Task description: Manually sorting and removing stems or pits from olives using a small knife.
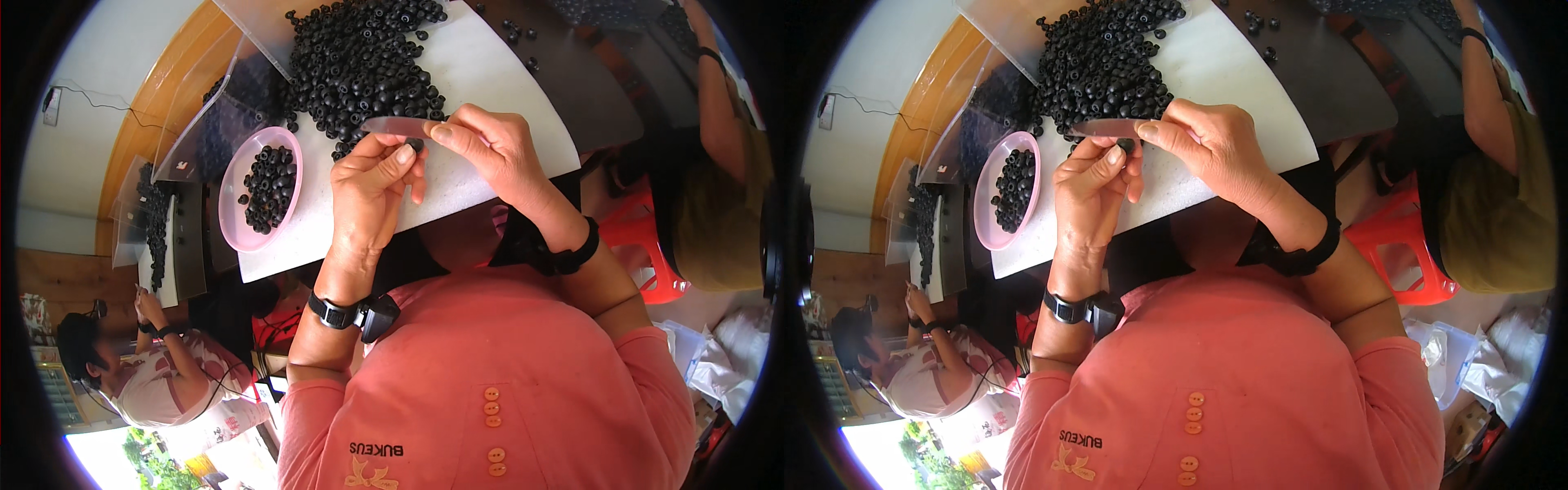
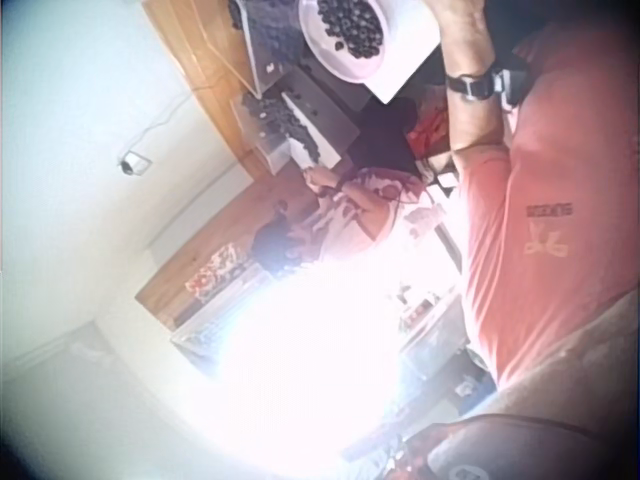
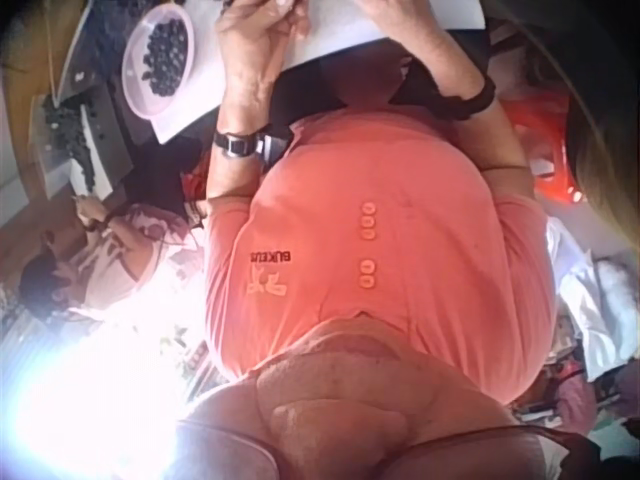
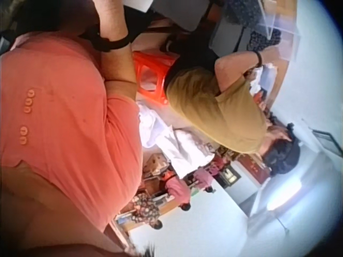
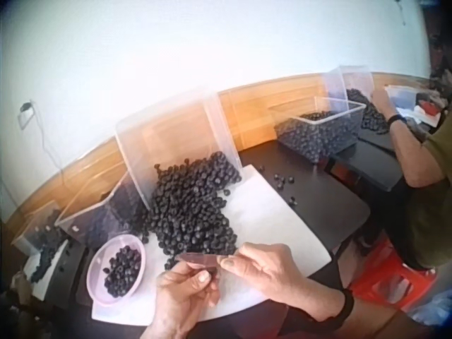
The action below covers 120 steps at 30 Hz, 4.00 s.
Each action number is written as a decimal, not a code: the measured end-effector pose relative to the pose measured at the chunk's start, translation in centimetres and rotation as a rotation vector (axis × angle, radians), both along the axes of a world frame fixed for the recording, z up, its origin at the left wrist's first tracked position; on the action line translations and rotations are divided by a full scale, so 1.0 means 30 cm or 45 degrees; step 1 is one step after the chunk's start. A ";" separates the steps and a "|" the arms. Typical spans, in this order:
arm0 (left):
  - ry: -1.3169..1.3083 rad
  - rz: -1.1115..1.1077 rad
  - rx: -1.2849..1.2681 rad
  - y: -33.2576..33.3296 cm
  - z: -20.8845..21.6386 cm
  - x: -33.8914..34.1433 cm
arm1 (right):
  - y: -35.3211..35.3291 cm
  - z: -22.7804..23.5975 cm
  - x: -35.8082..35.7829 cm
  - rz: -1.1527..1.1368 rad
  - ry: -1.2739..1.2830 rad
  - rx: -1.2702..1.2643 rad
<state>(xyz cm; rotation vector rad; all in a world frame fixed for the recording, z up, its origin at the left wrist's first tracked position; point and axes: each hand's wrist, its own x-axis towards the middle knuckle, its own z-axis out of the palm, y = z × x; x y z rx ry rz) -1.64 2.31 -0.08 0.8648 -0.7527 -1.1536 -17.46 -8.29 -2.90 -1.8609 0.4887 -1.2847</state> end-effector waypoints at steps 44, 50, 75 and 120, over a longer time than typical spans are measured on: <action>0.109 -0.094 -0.123 -0.034 -0.067 0.019 | -0.010 0.036 -0.014 -0.041 0.298 -0.288; 0.176 -0.108 -0.158 -0.038 -0.082 0.011 | -0.005 0.035 -0.012 0.007 0.184 0.060; 0.122 -0.121 -0.135 -0.032 -0.066 0.012 | -0.006 0.025 -0.007 -0.053 0.270 -0.279; -2.204 0.482 -0.165 0.045 -0.015 0.035 | 0.000 0.001 -0.047 0.197 -0.171 0.153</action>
